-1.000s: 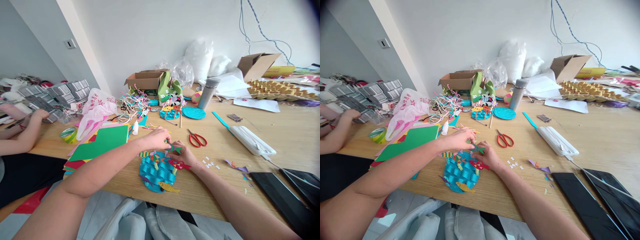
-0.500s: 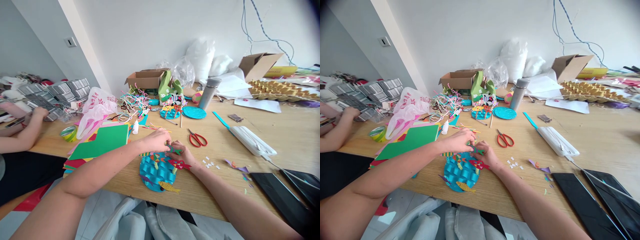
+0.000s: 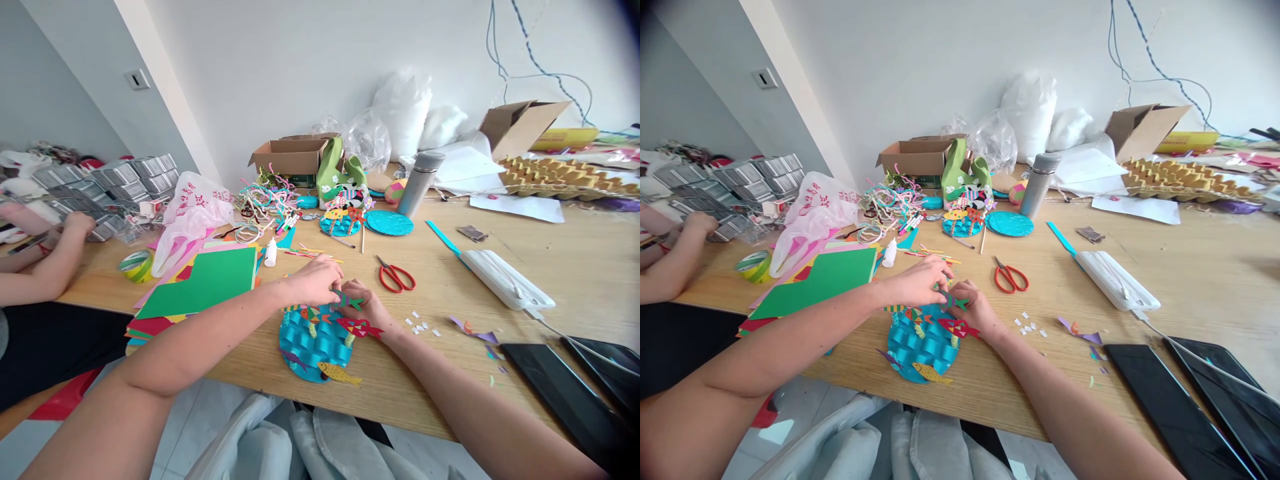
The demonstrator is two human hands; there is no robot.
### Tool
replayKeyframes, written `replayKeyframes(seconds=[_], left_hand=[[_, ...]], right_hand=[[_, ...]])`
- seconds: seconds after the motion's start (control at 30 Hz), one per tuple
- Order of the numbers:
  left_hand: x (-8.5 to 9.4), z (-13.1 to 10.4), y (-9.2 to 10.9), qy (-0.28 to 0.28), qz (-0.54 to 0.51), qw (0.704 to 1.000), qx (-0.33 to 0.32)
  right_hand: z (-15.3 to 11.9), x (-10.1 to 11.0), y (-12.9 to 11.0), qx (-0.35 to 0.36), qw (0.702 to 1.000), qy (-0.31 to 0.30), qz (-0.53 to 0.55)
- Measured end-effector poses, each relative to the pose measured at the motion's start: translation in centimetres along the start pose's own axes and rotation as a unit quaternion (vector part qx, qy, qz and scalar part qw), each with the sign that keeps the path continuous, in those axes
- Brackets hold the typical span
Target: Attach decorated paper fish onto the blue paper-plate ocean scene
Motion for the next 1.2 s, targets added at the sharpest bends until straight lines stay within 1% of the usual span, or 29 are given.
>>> replayKeyframes(seconds=[0.23, 0.37, 0.67, 0.83, 1.2], left_hand=[[-0.4, 0.3, -0.6, 0.012, 0.021, 0.999, -0.026], [-0.6, 0.4, -0.5, 0.013, 0.031, 0.999, -0.036], [-0.3, 0.2, 0.1, 0.003, 0.049, 0.998, -0.032], [-0.1, 0.0, 0.3, 0.009, 0.061, 0.998, -0.025], [-0.3, 0.1, 0.5, -0.004, 0.065, 0.997, -0.032]], right_hand=[[-0.1, -0.2, 0.3, -0.014, 1.000, 0.012, -0.007], [-0.2, -0.2, 0.4, -0.018, 1.000, 0.008, -0.009], [-0.2, -0.2, 0.2, -0.008, 1.000, 0.015, -0.002], [-0.1, -0.2, 0.3, -0.019, 1.000, 0.011, -0.001], [0.0, -0.2, 0.2, -0.010, 1.000, 0.011, 0.008]])
Point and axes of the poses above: each hand's wrist, its own z-axis towards the middle knuckle, its own x-axis out of the back of the hand, y = z × x, the point moved 4 cm from there along z, towards the middle knuckle, and after that the axes turned 3 degrees about y, right-handed, at the moved point
